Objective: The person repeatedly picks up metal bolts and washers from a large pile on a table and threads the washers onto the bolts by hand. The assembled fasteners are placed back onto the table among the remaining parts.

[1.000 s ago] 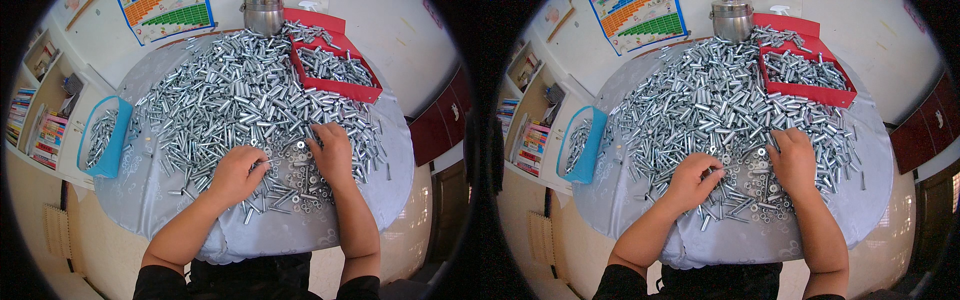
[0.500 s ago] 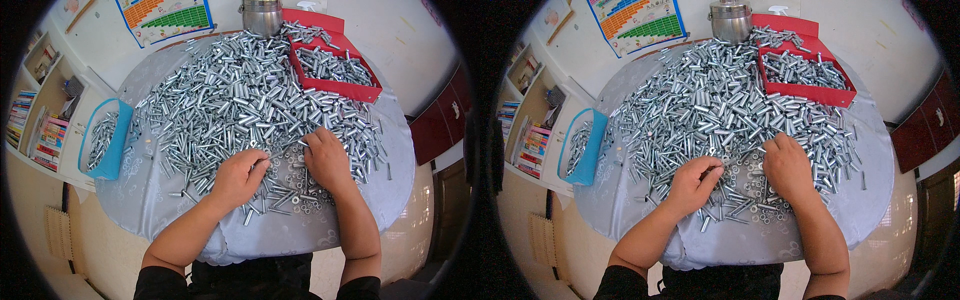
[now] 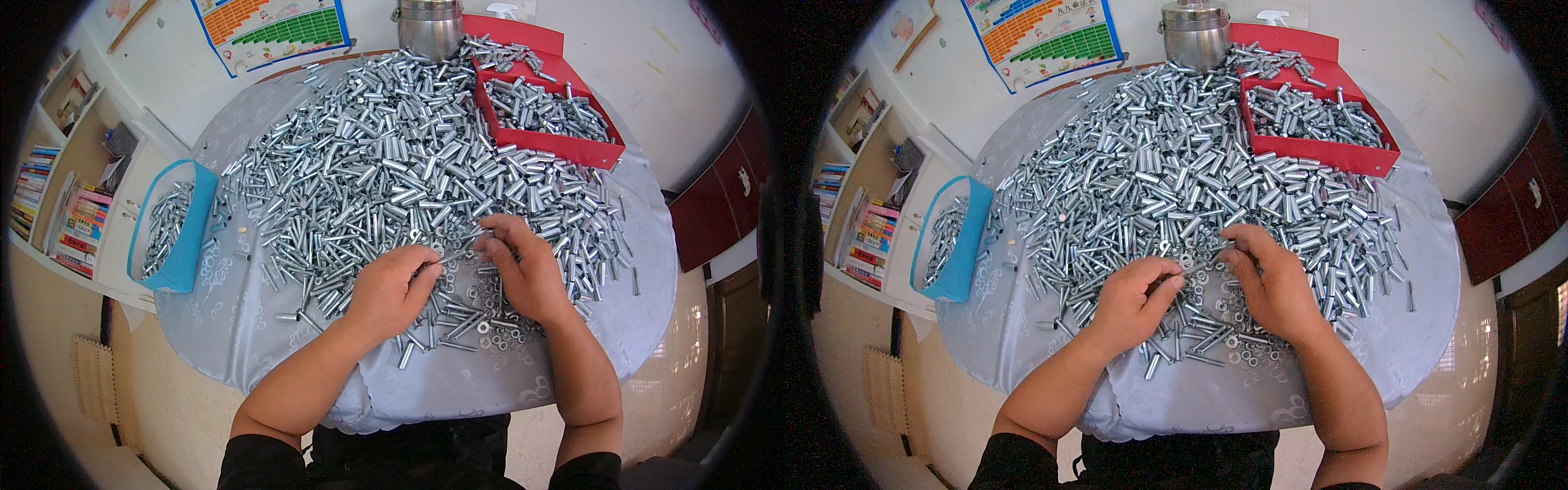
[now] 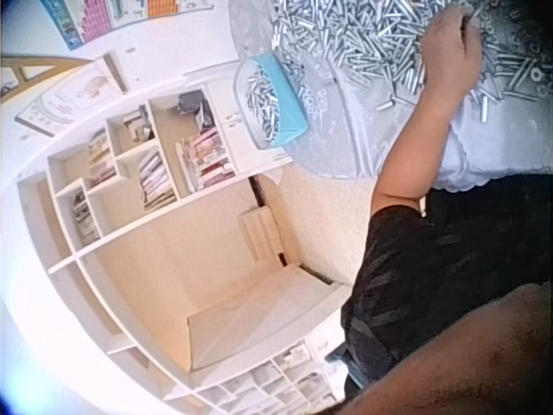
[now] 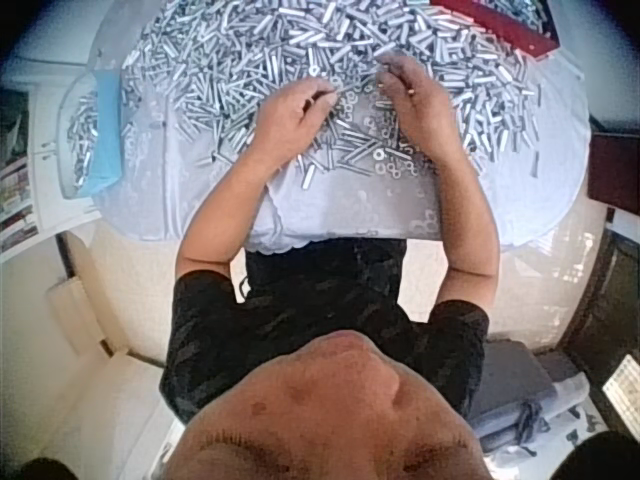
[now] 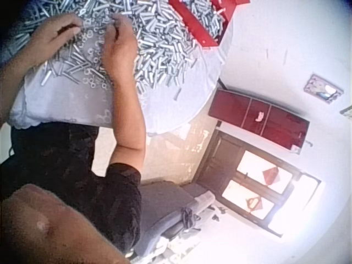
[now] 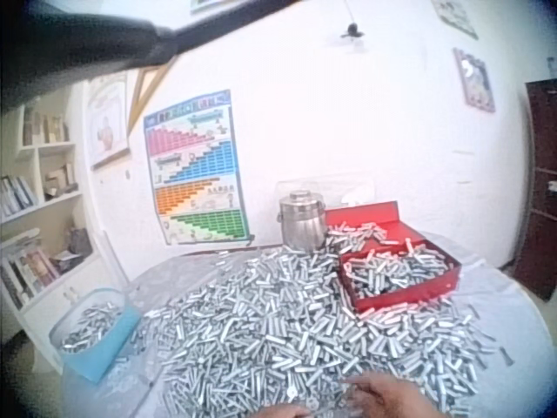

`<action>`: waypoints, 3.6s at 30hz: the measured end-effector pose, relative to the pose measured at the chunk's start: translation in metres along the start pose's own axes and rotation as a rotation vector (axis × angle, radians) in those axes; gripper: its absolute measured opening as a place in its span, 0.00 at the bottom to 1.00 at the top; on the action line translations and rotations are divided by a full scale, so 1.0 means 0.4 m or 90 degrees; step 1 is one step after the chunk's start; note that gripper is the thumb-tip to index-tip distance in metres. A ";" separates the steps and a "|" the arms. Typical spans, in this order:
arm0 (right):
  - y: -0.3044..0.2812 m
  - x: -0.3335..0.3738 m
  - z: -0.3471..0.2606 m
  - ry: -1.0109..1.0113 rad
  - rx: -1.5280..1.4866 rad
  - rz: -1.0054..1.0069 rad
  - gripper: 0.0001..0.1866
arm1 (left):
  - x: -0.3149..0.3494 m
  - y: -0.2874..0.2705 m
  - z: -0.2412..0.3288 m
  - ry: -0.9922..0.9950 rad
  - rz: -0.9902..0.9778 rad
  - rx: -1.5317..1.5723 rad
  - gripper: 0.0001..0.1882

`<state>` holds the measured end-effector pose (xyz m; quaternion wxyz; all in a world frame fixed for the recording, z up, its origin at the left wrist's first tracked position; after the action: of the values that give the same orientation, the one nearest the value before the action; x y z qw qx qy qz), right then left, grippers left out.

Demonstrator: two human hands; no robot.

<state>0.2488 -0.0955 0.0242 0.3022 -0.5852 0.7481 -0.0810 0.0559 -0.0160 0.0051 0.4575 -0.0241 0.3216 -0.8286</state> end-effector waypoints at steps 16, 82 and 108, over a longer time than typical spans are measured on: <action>0.026 0.008 0.041 0.002 -0.142 0.009 0.08 | 0.000 0.002 -0.001 -0.021 -0.017 0.024 0.08; -0.025 0.014 0.024 -0.139 0.290 -0.189 0.12 | 0.005 0.014 -0.021 -0.244 -0.049 0.348 0.11; -0.021 0.008 0.046 -0.131 0.242 -0.175 0.07 | 0.005 0.016 -0.023 -0.246 -0.053 0.343 0.12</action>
<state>0.2655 -0.0967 0.0123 0.4677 -0.6190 0.5983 -0.2004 0.0564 -0.0151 -0.0061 0.4656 -0.0722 -0.0027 -0.8820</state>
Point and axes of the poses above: each hand's wrist, its own x-axis away from the middle knuckle, its own y-axis out of the palm, z = x × y, the point moved 2 cm from there along -x, towards the middle knuckle, and after that the axes turned 10 degrees about -y, right-handed, at the moved point
